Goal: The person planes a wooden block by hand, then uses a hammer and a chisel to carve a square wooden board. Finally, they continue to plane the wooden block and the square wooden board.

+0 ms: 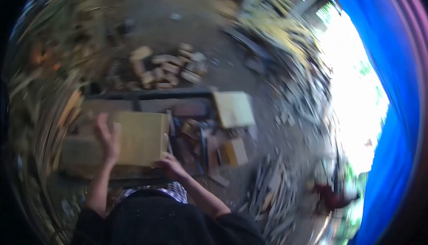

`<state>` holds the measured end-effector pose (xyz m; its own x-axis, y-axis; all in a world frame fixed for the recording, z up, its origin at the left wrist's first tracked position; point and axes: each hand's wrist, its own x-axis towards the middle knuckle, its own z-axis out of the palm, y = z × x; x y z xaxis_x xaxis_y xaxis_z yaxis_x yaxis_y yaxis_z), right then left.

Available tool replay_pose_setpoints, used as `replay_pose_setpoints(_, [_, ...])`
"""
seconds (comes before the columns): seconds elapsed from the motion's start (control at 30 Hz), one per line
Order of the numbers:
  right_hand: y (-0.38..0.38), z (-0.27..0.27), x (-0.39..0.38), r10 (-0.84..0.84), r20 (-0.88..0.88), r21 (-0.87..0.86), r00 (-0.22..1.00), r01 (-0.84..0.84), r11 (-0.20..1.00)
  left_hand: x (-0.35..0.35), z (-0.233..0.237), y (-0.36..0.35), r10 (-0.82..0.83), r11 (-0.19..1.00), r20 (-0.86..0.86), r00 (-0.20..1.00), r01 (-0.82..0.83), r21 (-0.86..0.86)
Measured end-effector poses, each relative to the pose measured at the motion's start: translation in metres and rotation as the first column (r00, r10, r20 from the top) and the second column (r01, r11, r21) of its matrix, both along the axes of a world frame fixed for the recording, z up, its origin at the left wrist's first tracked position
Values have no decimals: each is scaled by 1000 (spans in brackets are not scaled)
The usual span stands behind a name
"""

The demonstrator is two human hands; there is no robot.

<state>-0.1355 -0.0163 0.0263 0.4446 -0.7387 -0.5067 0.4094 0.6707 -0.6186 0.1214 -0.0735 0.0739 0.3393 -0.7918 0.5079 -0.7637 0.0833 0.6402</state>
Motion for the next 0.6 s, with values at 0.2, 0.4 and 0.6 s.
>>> replay_pose_setpoints(0.2, [3, -3, 110, 339, -145, -119, 930, -356, 927, 36, 129, -35, -64, 889, 34, 997, 73, -451])
replay_pose_setpoints(0.4, [15, -8, 104, 431, -218, -16, 876, -445, 895, 66, -7, -10, -216, 969, 169, 962, 189, 161])
replay_pose_setpoints(0.6, [25, -31, 104, 460, -587, 20, 666, -556, 831, 77, -96, 2, -284, 895, 349, 893, 116, 431])
